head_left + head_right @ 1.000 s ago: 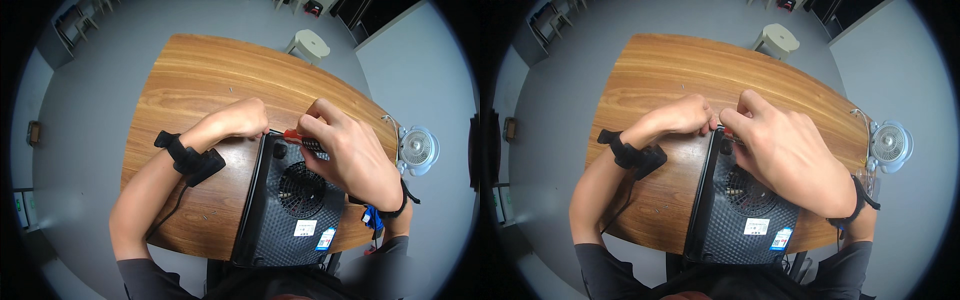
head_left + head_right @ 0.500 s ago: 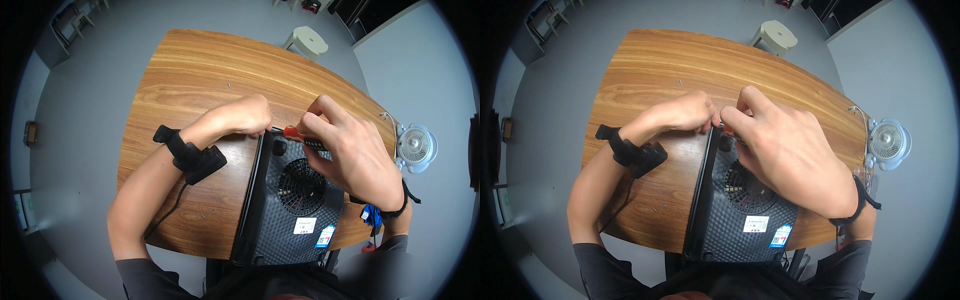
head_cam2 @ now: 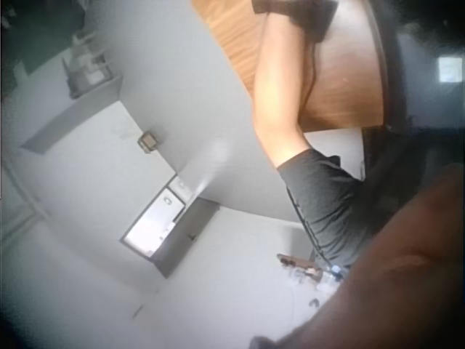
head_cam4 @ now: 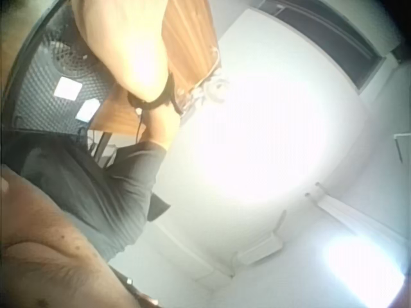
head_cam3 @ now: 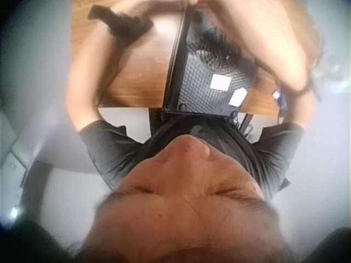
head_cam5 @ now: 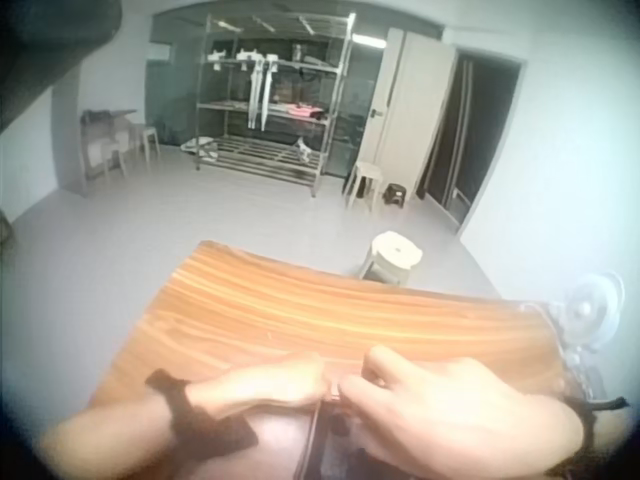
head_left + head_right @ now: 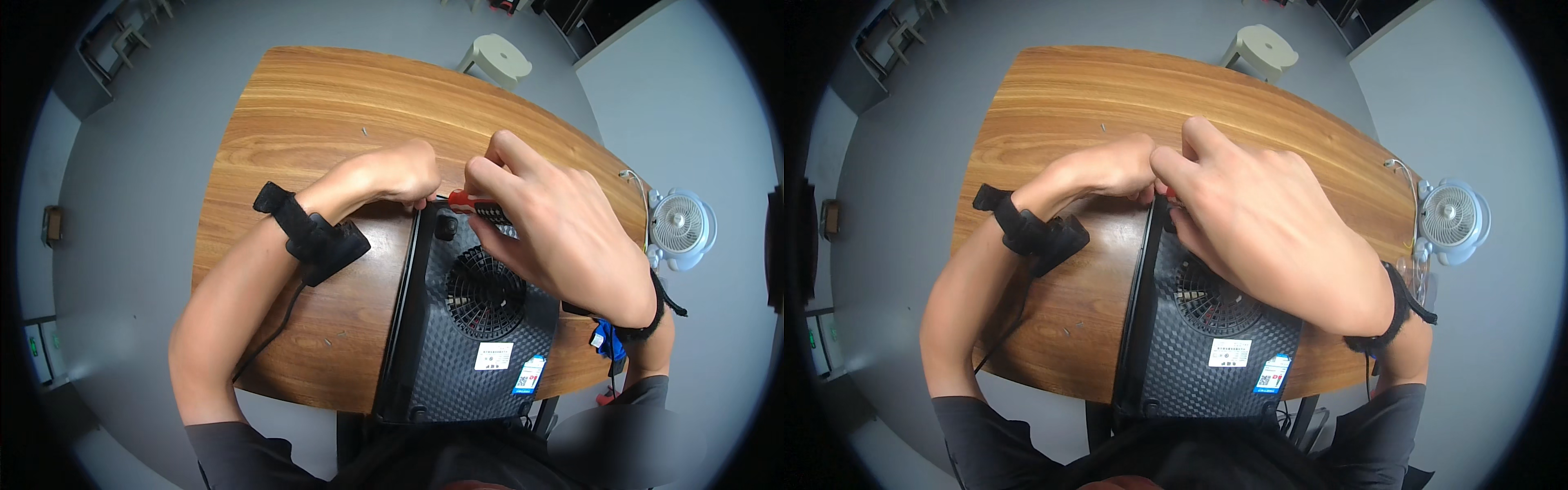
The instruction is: The person wipes the top and bottom surfaces of a black portable induction cooktop with a blue cloth. Then, using a screwdriver, they remove several screws from the bottom of the cooktop.
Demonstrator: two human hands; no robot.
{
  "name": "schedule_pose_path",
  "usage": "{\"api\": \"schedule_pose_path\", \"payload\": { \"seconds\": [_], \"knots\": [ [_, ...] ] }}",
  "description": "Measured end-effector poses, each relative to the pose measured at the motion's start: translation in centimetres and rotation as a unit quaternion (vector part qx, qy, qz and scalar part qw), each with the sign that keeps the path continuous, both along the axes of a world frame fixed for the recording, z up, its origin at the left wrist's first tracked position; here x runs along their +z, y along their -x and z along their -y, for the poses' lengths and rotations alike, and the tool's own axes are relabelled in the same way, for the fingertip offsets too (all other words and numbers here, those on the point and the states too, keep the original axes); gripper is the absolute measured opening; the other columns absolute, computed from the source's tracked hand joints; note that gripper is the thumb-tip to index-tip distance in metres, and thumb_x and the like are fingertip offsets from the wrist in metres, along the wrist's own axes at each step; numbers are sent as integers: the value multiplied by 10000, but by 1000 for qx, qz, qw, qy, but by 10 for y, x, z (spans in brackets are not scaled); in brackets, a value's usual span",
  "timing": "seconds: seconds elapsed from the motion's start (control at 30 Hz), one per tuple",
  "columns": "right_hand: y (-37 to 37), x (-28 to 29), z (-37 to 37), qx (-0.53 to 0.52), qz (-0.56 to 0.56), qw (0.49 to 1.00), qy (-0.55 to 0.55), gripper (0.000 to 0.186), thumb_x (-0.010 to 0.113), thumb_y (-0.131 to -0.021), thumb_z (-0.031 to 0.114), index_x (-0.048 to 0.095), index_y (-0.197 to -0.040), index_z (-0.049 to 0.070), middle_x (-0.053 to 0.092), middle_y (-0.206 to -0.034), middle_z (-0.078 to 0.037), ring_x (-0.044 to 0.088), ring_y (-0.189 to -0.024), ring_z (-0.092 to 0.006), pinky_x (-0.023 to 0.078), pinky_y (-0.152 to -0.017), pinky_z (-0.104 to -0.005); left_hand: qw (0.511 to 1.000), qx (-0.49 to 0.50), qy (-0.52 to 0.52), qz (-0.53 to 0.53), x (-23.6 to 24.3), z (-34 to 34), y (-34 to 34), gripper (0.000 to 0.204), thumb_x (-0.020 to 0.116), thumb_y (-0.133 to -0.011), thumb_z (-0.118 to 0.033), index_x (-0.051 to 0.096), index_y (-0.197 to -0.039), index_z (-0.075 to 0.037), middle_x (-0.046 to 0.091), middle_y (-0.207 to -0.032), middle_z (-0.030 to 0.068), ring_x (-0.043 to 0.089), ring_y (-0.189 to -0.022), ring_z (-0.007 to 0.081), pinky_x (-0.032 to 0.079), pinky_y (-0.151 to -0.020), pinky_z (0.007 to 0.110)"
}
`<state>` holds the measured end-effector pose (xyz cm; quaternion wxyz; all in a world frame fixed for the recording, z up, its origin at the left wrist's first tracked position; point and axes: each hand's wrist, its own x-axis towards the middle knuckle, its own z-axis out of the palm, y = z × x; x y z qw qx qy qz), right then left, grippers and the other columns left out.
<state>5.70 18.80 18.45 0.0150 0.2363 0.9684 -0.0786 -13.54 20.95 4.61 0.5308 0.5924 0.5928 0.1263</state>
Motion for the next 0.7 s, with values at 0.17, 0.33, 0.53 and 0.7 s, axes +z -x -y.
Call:
{"api": "schedule_pose_path", "payload": {
  "seconds": [0.17,0.33,0.53,0.7],
  "knots": [
    [-1,-6,-1,11,-38,999,0,230,735,-927,132,571,-1048,25,573,-1014,-160,650,-793,-390,528,-677,-470,999,17,35,30,-10,-4,1,301,445,-923,-65,738,-909,0,755,-814,118,688,-719,209,530,-691,366],
    [2,-11,-2,13,-58,998,4,234,724,-945,150,559,-1042,16,577,-1005,-172,645,-799,-406,534,-686,-479,996,33,62,59,-20,-3,4,286,462,-999,-181,693,-930,-28,686,-821,69,606,-719,162,476,-668,329],
    [1,-12,-4,32,-79,996,-1,228,721,-936,114,546,-1039,10,575,-1002,-171,646,-828,-395,533,-696,-469,996,41,67,41,-10,0,3,325,437,-980,-116,749,-965,-27,755,-901,99,657,-790,191,520,-765,350],
    [1,-12,-3,57,-112,992,4,257,726,-912,76,528,-1066,21,558,-1038,-160,634,-897,-381,522,-738,-455,996,42,62,54,-13,2,5,339,435,-999,-123,758,-1000,-20,758,-921,105,657,-788,189,526,-759,352]
  ]
}}
